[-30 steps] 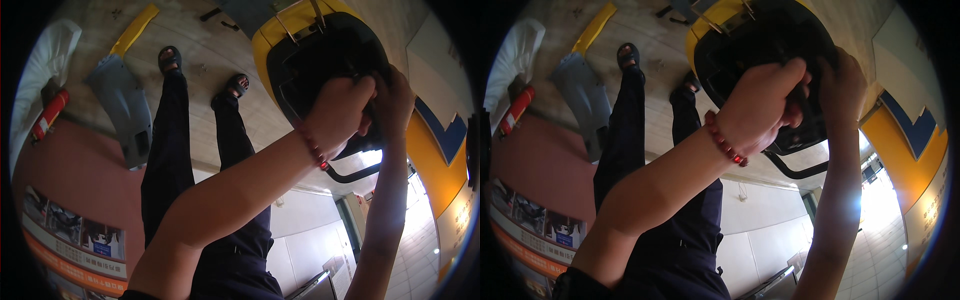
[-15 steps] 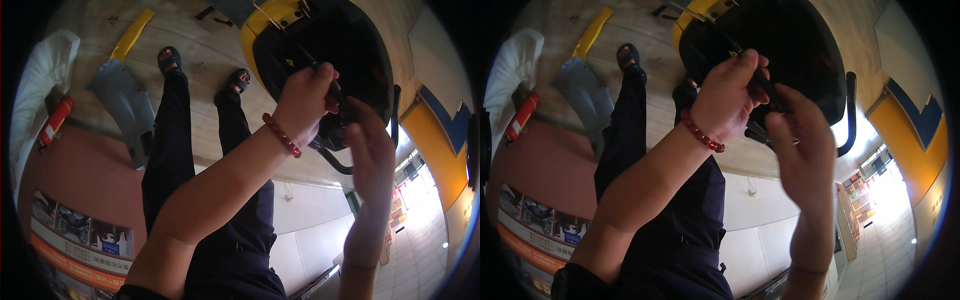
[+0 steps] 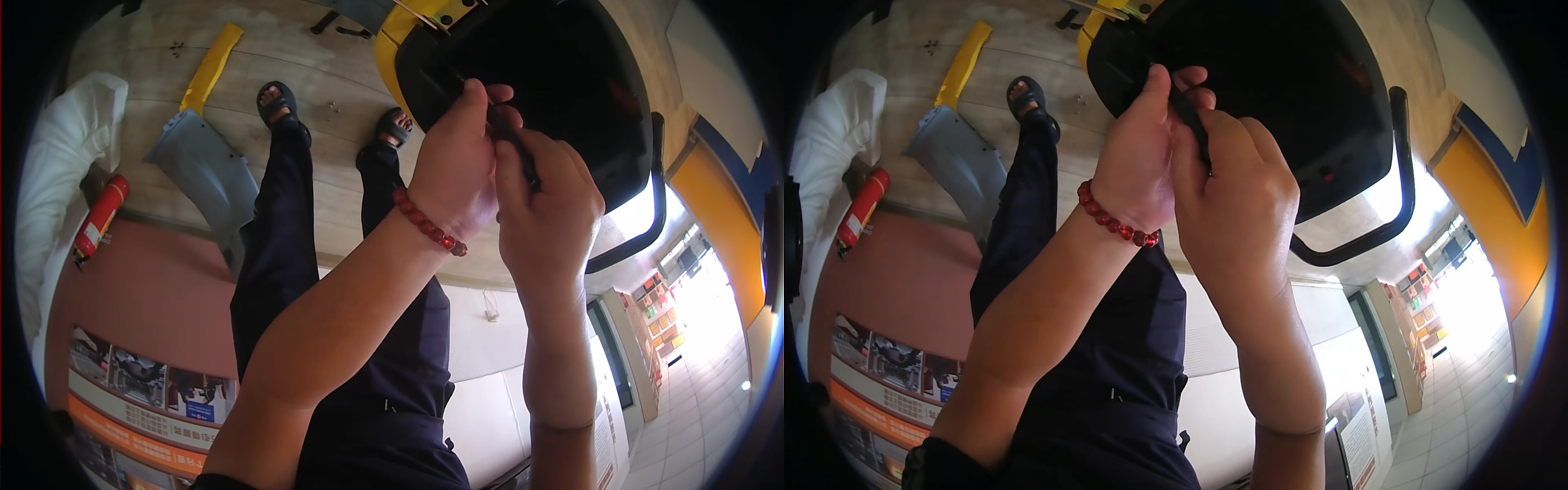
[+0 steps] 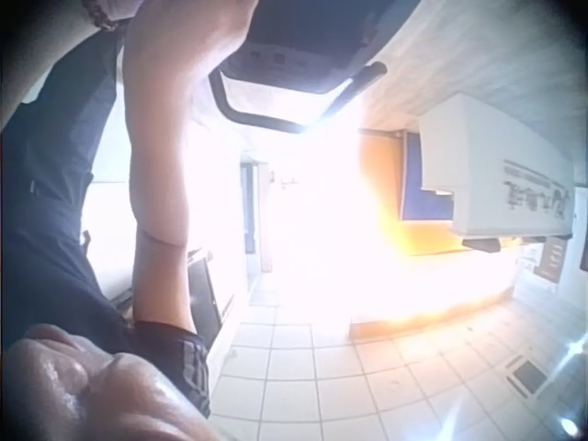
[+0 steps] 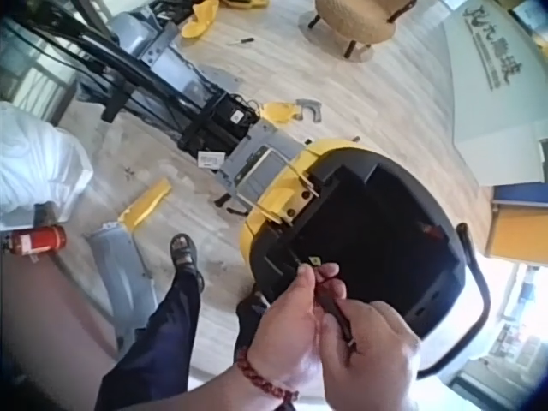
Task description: Installing or adjusting the seat and internal components of a yellow electric scooter using a screwdriver.
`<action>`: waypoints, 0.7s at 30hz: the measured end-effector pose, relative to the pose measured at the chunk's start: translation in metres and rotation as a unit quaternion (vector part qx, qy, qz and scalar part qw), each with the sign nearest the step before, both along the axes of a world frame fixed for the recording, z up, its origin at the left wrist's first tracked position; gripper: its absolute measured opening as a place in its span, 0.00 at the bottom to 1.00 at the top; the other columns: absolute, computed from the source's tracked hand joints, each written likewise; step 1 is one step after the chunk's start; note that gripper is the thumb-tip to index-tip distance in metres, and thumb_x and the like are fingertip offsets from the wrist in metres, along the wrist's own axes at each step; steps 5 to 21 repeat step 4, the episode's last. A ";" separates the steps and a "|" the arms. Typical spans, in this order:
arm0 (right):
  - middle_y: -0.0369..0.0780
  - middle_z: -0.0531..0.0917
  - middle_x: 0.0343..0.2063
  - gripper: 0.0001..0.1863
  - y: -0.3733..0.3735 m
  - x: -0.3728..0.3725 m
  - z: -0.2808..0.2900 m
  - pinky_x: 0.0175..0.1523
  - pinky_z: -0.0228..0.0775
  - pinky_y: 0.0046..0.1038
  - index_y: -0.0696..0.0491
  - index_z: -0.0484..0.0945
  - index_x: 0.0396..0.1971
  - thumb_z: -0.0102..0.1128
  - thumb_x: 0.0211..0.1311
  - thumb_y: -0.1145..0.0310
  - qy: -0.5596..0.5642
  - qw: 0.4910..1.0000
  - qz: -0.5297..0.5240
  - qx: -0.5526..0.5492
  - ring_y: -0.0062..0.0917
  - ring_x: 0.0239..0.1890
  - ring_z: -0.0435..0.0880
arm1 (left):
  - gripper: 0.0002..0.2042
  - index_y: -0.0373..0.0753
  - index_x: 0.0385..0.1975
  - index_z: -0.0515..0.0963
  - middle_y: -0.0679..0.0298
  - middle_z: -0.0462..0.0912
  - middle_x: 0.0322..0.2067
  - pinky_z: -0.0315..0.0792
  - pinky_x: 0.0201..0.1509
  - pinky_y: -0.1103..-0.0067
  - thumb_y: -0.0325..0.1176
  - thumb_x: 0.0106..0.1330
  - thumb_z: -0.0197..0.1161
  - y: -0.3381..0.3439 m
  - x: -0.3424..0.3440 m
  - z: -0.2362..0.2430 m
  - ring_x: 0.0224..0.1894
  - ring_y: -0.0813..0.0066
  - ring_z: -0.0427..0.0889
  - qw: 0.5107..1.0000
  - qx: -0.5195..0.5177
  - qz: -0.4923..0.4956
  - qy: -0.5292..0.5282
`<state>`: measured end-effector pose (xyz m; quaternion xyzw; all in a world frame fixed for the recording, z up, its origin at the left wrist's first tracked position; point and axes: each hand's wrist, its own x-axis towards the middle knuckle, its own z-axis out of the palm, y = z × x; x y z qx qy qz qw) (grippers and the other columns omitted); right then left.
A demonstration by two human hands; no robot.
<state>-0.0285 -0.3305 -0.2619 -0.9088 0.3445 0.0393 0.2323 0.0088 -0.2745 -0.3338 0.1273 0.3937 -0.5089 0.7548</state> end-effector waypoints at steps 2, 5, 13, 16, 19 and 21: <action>0.41 0.73 0.18 0.07 0.000 0.000 -0.003 0.22 0.66 0.27 0.58 0.79 0.29 0.61 0.50 0.73 -0.007 1.000 0.021 -0.013 0.30 0.17 0.74 | 0.16 0.41 0.40 0.69 0.66 0.73 0.31 0.67 0.38 0.80 0.46 0.70 0.41 0.003 0.000 -0.002 0.32 0.77 0.71 1.000 -0.008 -0.001 -0.009; 0.41 0.73 0.18 0.07 0.000 0.001 -0.004 0.22 0.67 0.28 0.58 0.78 0.30 0.60 0.51 0.72 -0.007 0.999 0.035 -0.025 0.30 0.17 0.75 | 0.16 0.41 0.40 0.69 0.66 0.74 0.33 0.69 0.42 0.79 0.47 0.70 0.41 0.004 -0.001 -0.005 0.34 0.75 0.72 1.000 -0.020 0.002 -0.015; 0.41 0.73 0.18 0.07 0.000 0.001 -0.004 0.22 0.67 0.28 0.58 0.78 0.30 0.60 0.51 0.72 -0.007 0.999 0.035 -0.025 0.30 0.17 0.75 | 0.16 0.41 0.40 0.69 0.66 0.74 0.33 0.69 0.42 0.79 0.47 0.70 0.41 0.004 -0.001 -0.005 0.34 0.75 0.72 1.000 -0.020 0.002 -0.015; 0.41 0.73 0.18 0.07 0.000 0.001 -0.004 0.22 0.67 0.28 0.58 0.78 0.30 0.60 0.51 0.72 -0.007 0.999 0.035 -0.025 0.30 0.17 0.75 | 0.16 0.41 0.40 0.69 0.66 0.74 0.33 0.69 0.42 0.79 0.47 0.70 0.41 0.004 -0.001 -0.005 0.34 0.75 0.72 1.000 -0.020 0.002 -0.015; 0.41 0.73 0.18 0.07 0.000 0.001 -0.004 0.22 0.67 0.28 0.58 0.78 0.30 0.60 0.51 0.72 -0.007 0.999 0.035 -0.025 0.30 0.17 0.75 | 0.16 0.41 0.40 0.69 0.66 0.74 0.33 0.69 0.42 0.79 0.47 0.70 0.41 0.004 -0.001 -0.005 0.34 0.75 0.72 1.000 -0.020 0.002 -0.015; 0.41 0.73 0.18 0.07 0.000 0.001 -0.004 0.22 0.67 0.28 0.58 0.78 0.30 0.60 0.51 0.72 -0.007 0.999 0.035 -0.025 0.30 0.17 0.75 | 0.16 0.41 0.40 0.69 0.66 0.74 0.33 0.69 0.42 0.79 0.47 0.70 0.41 0.004 -0.001 -0.005 0.34 0.75 0.72 1.000 -0.020 0.002 -0.015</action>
